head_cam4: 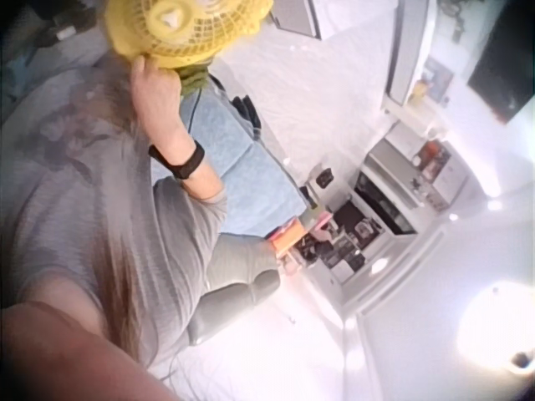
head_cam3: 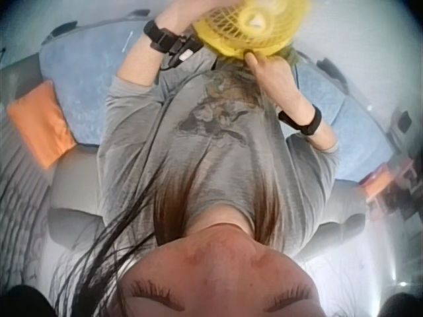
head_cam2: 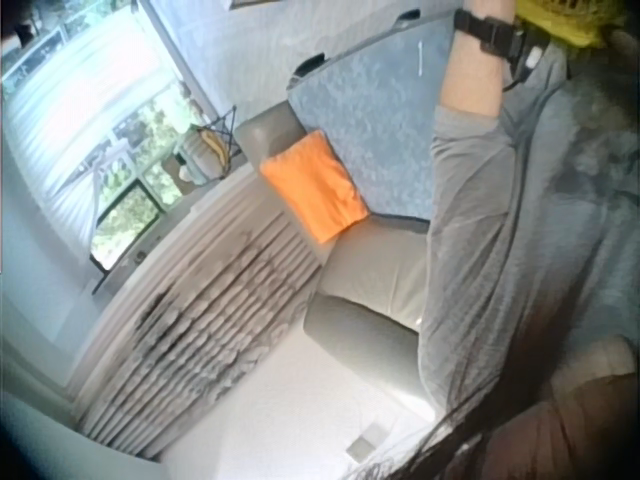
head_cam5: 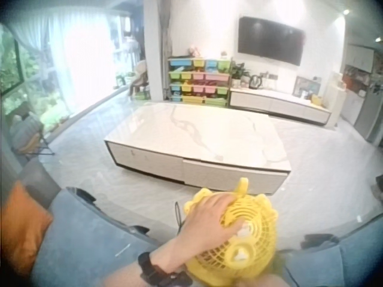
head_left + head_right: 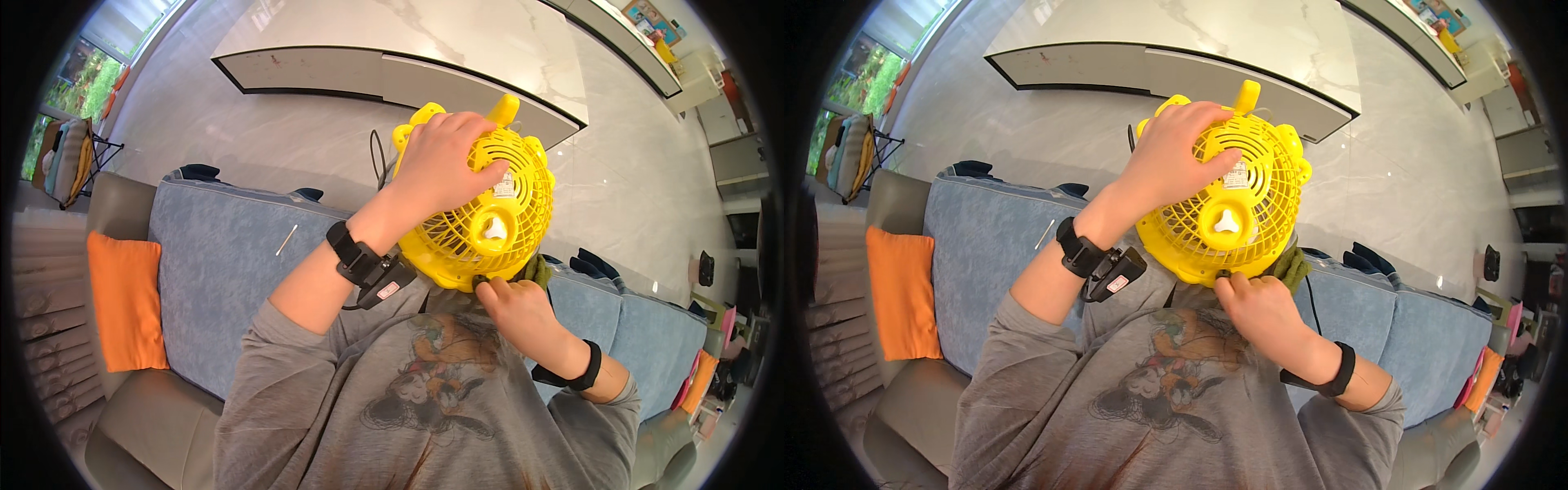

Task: The person wipes the front and back grilles of a small yellow fan using a cloth, stands up, and places the fan on a shelf among plush toys.

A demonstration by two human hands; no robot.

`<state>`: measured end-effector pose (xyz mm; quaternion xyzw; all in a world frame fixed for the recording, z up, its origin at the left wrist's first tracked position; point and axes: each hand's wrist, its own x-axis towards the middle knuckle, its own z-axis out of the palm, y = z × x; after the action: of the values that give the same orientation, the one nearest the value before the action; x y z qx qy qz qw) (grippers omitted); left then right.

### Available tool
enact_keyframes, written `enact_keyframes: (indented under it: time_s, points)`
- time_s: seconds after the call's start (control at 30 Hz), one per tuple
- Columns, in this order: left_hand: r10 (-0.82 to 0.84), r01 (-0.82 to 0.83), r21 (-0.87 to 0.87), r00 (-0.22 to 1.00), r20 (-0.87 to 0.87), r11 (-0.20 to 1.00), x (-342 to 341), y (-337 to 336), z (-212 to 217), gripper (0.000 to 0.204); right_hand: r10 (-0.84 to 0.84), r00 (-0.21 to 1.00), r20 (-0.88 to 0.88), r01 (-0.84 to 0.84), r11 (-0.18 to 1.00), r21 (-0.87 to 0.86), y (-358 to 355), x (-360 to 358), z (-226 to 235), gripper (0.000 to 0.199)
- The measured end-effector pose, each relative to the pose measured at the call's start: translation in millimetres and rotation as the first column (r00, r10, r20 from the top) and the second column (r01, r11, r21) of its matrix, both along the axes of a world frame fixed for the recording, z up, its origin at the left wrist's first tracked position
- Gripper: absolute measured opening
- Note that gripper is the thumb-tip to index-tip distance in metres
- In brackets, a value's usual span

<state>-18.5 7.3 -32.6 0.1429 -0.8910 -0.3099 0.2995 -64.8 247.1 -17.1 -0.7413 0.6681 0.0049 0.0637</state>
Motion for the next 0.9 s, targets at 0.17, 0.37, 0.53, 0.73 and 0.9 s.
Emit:
enact_keyframes:
  time_s: [0.17, 0.37, 0.53, 0.73, 0.9]
  points:
    - [0.004, -0.003, -0.006, 0.999, 0.041, 1.000, -0.2, 4.8, 7.8, 0.049, -0.101, 0.995, -0.003, 0.100, 0.990, -0.096, 9.2, -0.4, -9.4, 0.017]
    - [0.073, -0.072, -0.060, 0.997, 0.007, 0.996, -5.6, 7.2, 5.1, 0.050, -0.034, 0.999, 0.030, 0.040, 0.973, -0.227, -15.8, 20.5, -20.6, 0.014]
    - [0.040, -0.039, -0.030, 0.998, 0.042, 0.999, -0.8, 7.4, 10.8, 0.048, 0.012, 0.998, 0.068, 0.006, 0.966, -0.260, -37.2, 34.8, -22.4, 0.015]
    - [0.024, -0.019, -0.080, 0.997, 0.068, 0.997, -0.1, 3.8, 11.9, 0.050, 0.067, 0.991, 0.116, -0.049, 0.987, -0.152, -13.9, 7.7, -15.9, 0.015]
    - [0.032, -0.025, -0.080, 0.996, 0.088, 0.996, 0.6, 7.0, 14.3, 0.050, -0.016, 0.989, 0.147, 0.029, 0.995, -0.093, 10.5, -27.2, 14.8, 0.019]
